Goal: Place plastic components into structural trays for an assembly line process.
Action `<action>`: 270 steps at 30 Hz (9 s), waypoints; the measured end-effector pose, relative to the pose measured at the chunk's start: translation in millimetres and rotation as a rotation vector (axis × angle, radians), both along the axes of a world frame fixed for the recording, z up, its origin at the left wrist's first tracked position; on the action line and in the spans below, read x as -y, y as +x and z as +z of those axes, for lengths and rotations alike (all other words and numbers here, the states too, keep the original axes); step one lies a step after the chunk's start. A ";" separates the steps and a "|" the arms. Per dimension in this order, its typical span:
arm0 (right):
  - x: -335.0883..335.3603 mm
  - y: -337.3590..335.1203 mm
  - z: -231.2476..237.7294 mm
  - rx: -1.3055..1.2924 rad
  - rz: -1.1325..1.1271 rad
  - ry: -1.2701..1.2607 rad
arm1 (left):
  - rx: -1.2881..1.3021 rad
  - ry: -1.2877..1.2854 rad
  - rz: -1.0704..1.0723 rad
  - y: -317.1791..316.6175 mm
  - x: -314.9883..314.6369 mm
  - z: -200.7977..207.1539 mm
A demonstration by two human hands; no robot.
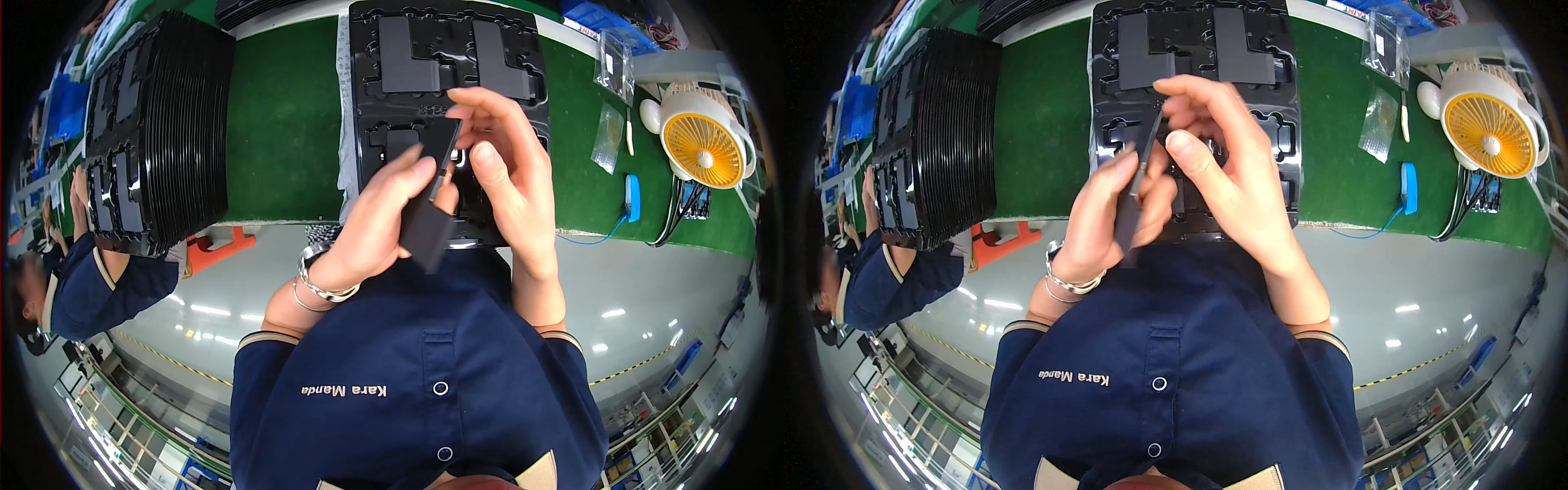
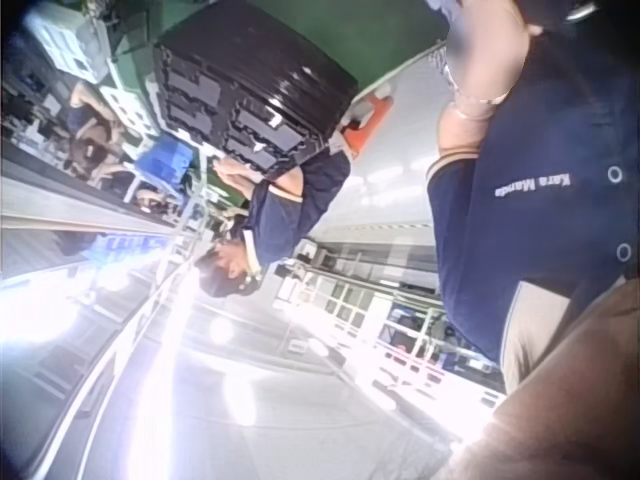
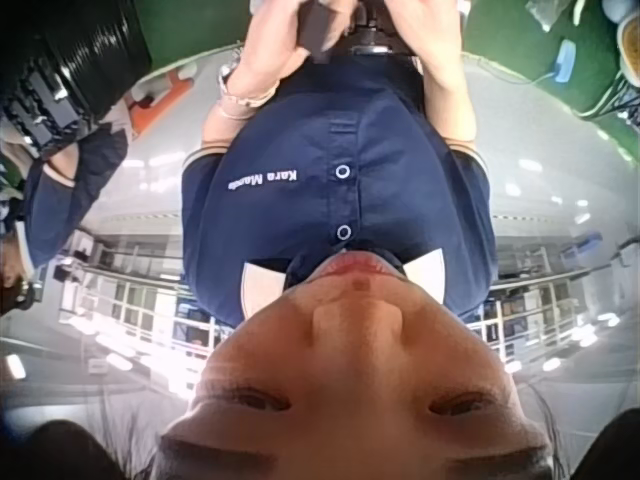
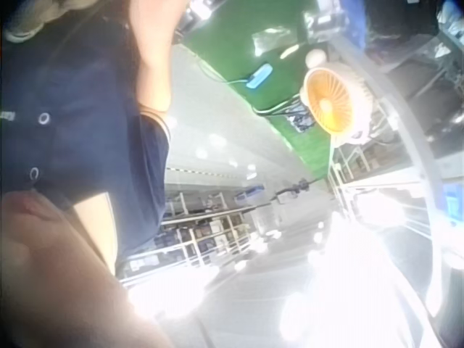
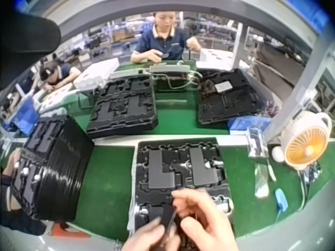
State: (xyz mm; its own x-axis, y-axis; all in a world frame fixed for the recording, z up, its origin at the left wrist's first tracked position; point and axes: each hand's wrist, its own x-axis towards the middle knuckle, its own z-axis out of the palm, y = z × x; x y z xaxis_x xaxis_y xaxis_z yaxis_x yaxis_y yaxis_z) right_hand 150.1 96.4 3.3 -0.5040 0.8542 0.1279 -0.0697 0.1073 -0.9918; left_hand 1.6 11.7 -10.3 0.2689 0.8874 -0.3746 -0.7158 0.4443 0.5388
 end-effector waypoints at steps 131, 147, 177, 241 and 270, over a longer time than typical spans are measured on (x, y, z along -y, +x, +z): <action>-24.7 -24.8 23.6 0.043 0.110 -0.116 | -1.206 0.525 0.549 -12.1 -35.7 8.1; -22.0 -25.6 18.5 0.063 0.073 -0.061 | -1.028 0.473 0.512 -7.0 -33.5 8.8; -142.4 1.8 -32.4 0.615 -0.205 0.631 | -1.712 0.355 0.163 -49.4 -87.8 -4.0; -74.2 -3.3 22.9 0.140 0.054 0.217 | -1.116 0.360 0.089 -3.4 -66.3 17.0; -16.2 -19.1 -10.7 0.822 0.158 0.890 | -1.790 0.586 0.376 -49.0 -25.9 -17.4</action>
State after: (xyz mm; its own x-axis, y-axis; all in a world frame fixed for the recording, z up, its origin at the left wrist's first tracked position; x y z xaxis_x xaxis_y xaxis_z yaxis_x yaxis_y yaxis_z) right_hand 131.0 112.5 -7.4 -0.8005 0.5528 0.2314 0.4695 0.8185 -0.3311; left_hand -47.4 37.5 -27.7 -0.2410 0.8984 0.3671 0.7590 -0.0613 0.6482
